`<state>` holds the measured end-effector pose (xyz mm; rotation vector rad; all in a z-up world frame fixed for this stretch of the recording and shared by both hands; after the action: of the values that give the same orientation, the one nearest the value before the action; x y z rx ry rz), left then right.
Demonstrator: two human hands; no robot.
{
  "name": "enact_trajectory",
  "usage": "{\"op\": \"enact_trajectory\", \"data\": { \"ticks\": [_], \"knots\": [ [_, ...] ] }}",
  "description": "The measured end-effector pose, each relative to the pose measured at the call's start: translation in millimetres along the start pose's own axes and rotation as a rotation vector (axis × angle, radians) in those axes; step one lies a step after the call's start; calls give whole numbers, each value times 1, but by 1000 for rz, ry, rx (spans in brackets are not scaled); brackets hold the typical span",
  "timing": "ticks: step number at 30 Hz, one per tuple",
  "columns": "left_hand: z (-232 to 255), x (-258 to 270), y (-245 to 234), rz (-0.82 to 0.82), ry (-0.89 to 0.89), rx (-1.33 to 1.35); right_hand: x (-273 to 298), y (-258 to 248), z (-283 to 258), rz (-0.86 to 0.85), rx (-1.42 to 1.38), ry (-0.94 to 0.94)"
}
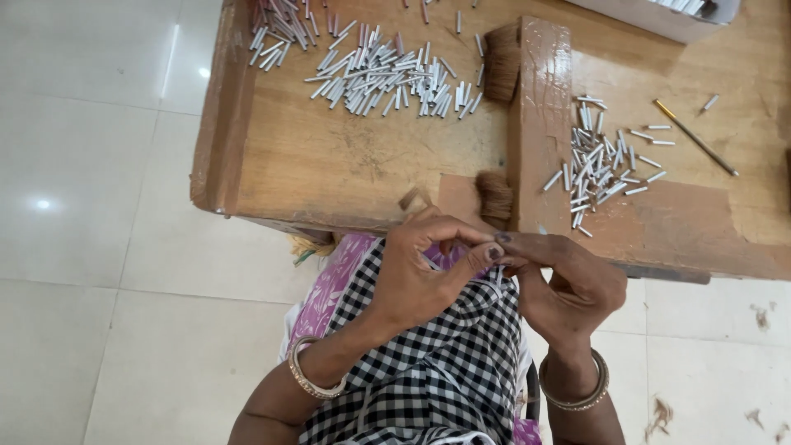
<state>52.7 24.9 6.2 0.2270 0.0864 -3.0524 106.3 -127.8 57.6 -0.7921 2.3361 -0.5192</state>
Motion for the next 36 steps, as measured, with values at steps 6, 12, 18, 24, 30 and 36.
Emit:
{"op": "enact_trajectory", "data": {
  "ticks": [6,12,18,24,30,36],
  "knots": [
    [15,-25,-41,340,283,-746,3,5,11,176,263,0],
    [1,-71,-100,493,37,-1049,-3,10,3,164,227,21],
    [8,-36,-97,418,-29,-1100,-38,37,-18,-22,280,-77],
    [15,26,-68,430,36,-796,-83,66,-2,-229,229,-44],
    [15,42,-53,389,49,-738,-91,69,-2,-489,276,-8],
    [6,45,-42,322,53,-642,-90,73,-24,-506,515,-140]
  ]
}}
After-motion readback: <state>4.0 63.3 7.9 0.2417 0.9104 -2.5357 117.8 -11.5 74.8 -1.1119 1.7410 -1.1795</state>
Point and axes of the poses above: each hand's wrist, its own x-axis away from the middle knuckle, its own y-axis out of the palm, z = x × y, the point moved 5 cm from there along -x, towards the middle knuckle, and after that the axes turned 14 degrees about -z, right-handed, at the moved point
